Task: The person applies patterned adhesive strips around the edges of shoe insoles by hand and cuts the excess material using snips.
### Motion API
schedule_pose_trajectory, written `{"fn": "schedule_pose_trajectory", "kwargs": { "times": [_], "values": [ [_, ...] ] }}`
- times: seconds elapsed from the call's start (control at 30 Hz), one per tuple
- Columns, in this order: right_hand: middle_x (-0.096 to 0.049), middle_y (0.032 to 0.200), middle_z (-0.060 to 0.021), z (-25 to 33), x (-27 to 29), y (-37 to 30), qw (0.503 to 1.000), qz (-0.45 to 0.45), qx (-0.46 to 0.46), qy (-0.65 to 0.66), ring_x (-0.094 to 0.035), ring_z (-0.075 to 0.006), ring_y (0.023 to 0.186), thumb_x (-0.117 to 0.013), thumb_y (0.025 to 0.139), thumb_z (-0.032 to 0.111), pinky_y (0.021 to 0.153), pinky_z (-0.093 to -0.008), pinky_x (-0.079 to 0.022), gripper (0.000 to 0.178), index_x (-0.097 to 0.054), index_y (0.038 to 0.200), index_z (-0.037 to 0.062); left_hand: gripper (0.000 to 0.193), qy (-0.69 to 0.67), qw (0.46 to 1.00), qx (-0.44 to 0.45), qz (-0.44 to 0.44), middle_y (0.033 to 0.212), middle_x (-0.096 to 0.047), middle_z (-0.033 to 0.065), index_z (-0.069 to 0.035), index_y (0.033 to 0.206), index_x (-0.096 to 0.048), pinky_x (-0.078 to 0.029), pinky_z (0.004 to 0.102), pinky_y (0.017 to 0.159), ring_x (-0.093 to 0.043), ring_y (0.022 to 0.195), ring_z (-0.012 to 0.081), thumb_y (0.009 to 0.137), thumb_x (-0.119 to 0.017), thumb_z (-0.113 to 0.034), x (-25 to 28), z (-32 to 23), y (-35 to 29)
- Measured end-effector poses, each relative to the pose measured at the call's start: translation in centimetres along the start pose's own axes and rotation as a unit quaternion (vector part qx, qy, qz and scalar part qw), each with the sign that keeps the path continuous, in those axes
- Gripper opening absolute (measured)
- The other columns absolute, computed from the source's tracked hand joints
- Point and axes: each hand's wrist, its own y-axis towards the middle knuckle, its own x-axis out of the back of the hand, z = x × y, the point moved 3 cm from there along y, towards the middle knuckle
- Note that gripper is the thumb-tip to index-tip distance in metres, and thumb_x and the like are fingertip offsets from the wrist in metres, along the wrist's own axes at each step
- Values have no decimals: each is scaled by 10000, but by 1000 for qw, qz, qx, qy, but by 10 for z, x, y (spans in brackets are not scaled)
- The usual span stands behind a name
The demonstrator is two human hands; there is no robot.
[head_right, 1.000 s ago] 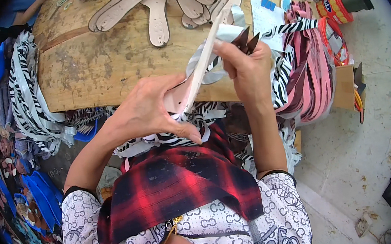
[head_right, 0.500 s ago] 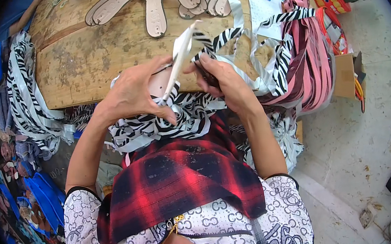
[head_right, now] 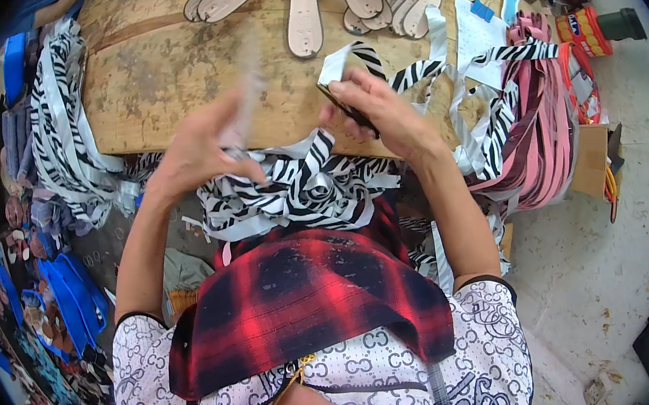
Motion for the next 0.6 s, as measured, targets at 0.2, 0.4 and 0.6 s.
{"fn": "schedule_pose_trajectory", "kwargs": {
  "times": [0.2,0.4,0.6],
  "values": [
    [-553,734,34,-6,6,-32,984,-97,-19,-149,-451,-20,598,-563,923,312,491,-183,-337,350,-585,1173,67,916,151,932,82,-318,1087,-646,176,-95,1405,-398,-488,373,830,-638,960,286,684,-751,-537,126,127,33],
    [-616,1037,-51,36,6,30,710,-306,341,-534,-617,-215,797,-631,806,124,641,-318,-501,242,-637,1036,50,694,517,724,-14,-457,1068,-591,237,13,1219,-525,-429,422,844,-542,1005,384,797,-642,-526,227,195,93],
    [-615,1041,-88,19,26,54,681,-212,347,-609,-602,-245,930,-604,743,31,654,-374,-500,182,-579,922,56,754,72,976,63,-198,1274,-499,215,-81,1373,-399,-426,363,927,-510,1160,278,763,-746,-355,109,41,174]
  ]
}}
